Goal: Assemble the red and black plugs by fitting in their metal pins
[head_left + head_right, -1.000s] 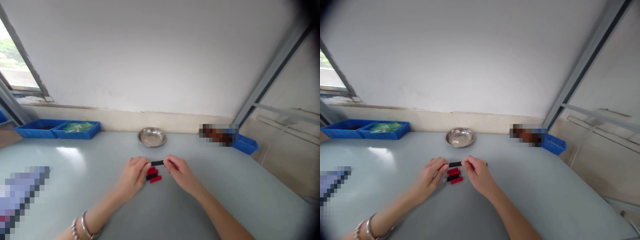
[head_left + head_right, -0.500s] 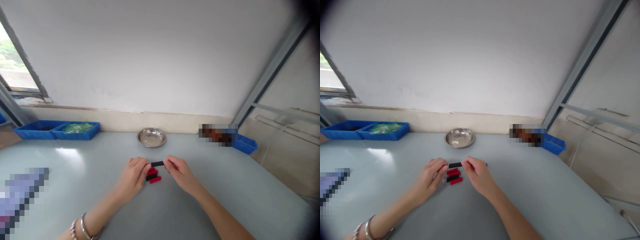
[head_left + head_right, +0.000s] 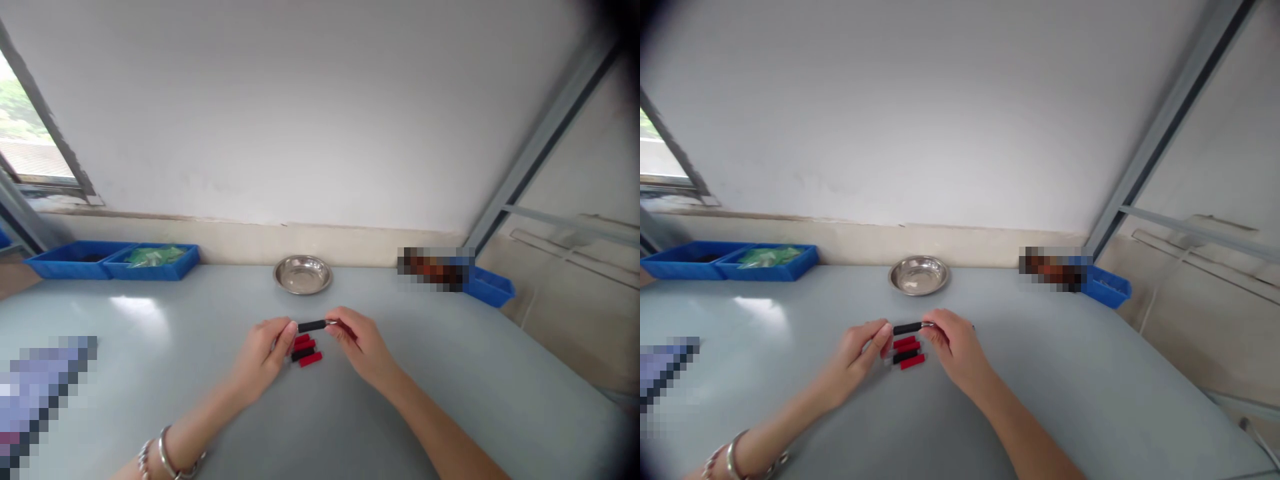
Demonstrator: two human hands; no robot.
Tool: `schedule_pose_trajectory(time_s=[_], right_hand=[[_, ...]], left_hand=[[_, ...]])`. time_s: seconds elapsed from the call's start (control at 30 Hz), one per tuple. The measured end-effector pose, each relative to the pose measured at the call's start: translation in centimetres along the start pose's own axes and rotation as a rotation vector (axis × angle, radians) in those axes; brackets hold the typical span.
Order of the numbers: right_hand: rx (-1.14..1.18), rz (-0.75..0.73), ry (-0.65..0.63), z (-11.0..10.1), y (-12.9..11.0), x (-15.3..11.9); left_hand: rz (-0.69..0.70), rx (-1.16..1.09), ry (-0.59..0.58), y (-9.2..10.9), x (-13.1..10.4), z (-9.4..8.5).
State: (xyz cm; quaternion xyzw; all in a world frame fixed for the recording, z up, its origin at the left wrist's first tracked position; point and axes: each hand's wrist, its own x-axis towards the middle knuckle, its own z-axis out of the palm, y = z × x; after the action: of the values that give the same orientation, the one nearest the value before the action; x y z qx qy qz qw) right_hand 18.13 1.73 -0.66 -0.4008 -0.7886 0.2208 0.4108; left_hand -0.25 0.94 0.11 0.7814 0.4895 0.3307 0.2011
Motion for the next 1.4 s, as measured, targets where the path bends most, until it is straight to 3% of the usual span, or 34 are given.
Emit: schedule_pose_trajectory(time_s=[0.13, 0.23, 0.33, 0.47, 0.67, 0.93, 1.17, 1.4], right_hand=[[0.001, -0.047, 0.041, 0.1, 0.4, 0.1], [-0.063, 0.018, 0.065, 0.0, 0.7, 0.1], [-0.210, 0.147, 0.020, 0.0, 0.8, 0.0], [-0.414, 0.263, -0.095, 0.0, 0.5, 0.1], [-0.658, 0.377, -0.193, 0.4, 0.8, -0.1], [-0.816, 0.508, -0.304, 0.2, 1.2, -0.3], [-0.840, 0.539, -0.376, 0.4, 1.6, -0.5], [-0.810, 0.554, -0.365, 0.4, 1.6, -0.4]], left_hand=[[-0.097, -0.103, -0.031, -0.2, 0.1, -0.1], [-0.101, -0.063, -0.026, -0.4, 0.2, -0.2], [0.022, 0.058, -0.075, -0.5, 0.2, -0.1], [0.222, 0.194, -0.264, -0.6, -0.2, 0.2], [0.247, 0.366, -0.393, -1.6, -0.6, 0.6], [0.256, 0.478, -0.434, -0.7, -0.3, -0.2], [0.249, 0.452, -0.419, -0.7, -0.4, 0.4], [0.210, 0.446, -0.411, -1.4, -0.6, 0.8]])
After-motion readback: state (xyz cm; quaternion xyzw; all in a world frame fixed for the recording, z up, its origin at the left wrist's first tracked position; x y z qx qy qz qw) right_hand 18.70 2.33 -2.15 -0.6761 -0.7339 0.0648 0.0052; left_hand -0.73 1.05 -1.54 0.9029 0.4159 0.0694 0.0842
